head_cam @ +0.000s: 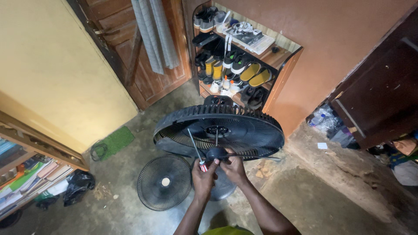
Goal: The person assembles a standing fan by attaching a fan blade to the motor hub and securing it with a screwdriver. They then attach the front fan cage and tighten the screws to complete the assembly.
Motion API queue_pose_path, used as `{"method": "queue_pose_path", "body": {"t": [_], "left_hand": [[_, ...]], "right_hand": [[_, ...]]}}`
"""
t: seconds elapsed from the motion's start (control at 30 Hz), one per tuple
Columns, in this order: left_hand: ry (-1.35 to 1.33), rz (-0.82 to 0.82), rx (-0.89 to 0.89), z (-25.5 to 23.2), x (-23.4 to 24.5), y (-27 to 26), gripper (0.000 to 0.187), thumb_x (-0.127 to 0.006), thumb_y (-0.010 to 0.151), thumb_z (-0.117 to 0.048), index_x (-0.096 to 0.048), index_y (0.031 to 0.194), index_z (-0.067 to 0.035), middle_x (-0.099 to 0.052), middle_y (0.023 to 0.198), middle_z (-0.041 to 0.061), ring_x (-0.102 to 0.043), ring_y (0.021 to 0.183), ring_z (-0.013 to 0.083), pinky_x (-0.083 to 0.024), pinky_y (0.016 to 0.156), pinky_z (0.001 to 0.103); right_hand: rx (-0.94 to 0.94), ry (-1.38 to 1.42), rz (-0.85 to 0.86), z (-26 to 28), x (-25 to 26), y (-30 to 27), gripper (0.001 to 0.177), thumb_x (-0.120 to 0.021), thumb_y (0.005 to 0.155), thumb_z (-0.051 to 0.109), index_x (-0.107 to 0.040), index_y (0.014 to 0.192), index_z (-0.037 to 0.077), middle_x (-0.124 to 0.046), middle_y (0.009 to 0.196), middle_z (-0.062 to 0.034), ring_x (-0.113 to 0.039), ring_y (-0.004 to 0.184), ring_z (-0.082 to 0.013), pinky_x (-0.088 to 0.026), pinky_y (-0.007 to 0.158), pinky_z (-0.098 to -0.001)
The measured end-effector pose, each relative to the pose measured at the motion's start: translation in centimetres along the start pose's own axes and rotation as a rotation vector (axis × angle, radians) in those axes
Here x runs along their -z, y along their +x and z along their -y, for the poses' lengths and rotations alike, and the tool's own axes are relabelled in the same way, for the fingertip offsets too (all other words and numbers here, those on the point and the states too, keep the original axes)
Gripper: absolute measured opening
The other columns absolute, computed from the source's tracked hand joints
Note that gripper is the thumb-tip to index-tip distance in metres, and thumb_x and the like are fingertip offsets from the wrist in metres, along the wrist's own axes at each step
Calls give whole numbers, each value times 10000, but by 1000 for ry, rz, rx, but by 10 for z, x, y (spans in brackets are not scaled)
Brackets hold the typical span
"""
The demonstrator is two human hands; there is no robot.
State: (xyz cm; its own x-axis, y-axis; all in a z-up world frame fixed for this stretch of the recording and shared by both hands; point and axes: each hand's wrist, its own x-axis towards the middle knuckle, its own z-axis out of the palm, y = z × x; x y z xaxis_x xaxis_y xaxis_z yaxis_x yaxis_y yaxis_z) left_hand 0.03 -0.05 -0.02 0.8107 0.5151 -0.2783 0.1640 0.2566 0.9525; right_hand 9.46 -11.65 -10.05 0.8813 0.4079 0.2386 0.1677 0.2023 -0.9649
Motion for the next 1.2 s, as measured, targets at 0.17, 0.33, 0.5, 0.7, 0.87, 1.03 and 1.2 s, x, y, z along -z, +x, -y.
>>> {"method": "queue_pose_path", "body": {"t": [0.17, 0.33, 0.5, 0.7, 0.87, 1.03, 1.2], "left_hand": [[9, -24, 67, 12, 4, 6, 365, -820, 817, -228, -598, 1064, -76, -599, 583, 47, -536, 431, 125, -371, 354, 265], [-5, 24, -134, 37, 9, 24, 335, -827, 861, -169, -589, 1012, 13, -617, 641, 27, -551, 496, 104, -429, 436, 261], [-20, 20, -181, 51, 13, 35, 238, -774, 877, -152, -630, 1018, -25, -616, 662, 4, -543, 503, 86, -451, 453, 262], [15, -11, -177, 58, 14, 34, 225, -796, 879, -161, -659, 953, 1, -619, 661, 27, -552, 507, 96, -441, 455, 265], [-34, -45, -219, 56, 11, 31, 232, -793, 870, -161, -684, 1004, -6, -642, 715, -9, -532, 551, 63, -432, 473, 247], [-29, -20, -160, 37, 9, 22, 298, -804, 844, -217, -667, 1028, -26, -632, 660, 21, -548, 488, 89, -419, 428, 246], [1, -64, 22, 16, -2, 7, 354, -841, 832, -241, -586, 960, -31, -595, 599, 87, -507, 412, 135, -362, 337, 270]], "right_hand": [[-70, -34, 3, 10, 2, -2, 401, -724, 874, -9, -626, 1263, -23, -720, 1140, -88, -677, 1068, -147, -555, 953, -318], [-87, -29, -10, 13, 3, 0, 394, -754, 857, 5, -647, 1235, -21, -725, 1127, -83, -691, 1040, -150, -570, 931, -319], [-75, -38, 0, 11, 3, 3, 397, -786, 847, -5, -644, 1216, -40, -723, 1120, -101, -681, 1030, -157, -558, 921, -304], [-62, 27, -17, 5, 2, 3, 413, -769, 826, -15, -637, 1216, -38, -713, 1138, -94, -682, 1045, -146, -564, 929, -299], [-49, -2, -60, -2, -1, 4, 409, -792, 820, -5, -631, 1194, -42, -705, 1108, -83, -675, 1021, -141, -571, 908, -310], [-45, 41, -39, 1, 0, 2, 399, -765, 852, -2, -627, 1225, -25, -692, 1119, -72, -663, 1036, -135, -563, 918, -303], [-106, -88, 5, 10, 4, 1, 449, -707, 868, -23, -631, 1310, 1, -695, 1109, -77, -654, 999, -133, -550, 875, -301]]}}
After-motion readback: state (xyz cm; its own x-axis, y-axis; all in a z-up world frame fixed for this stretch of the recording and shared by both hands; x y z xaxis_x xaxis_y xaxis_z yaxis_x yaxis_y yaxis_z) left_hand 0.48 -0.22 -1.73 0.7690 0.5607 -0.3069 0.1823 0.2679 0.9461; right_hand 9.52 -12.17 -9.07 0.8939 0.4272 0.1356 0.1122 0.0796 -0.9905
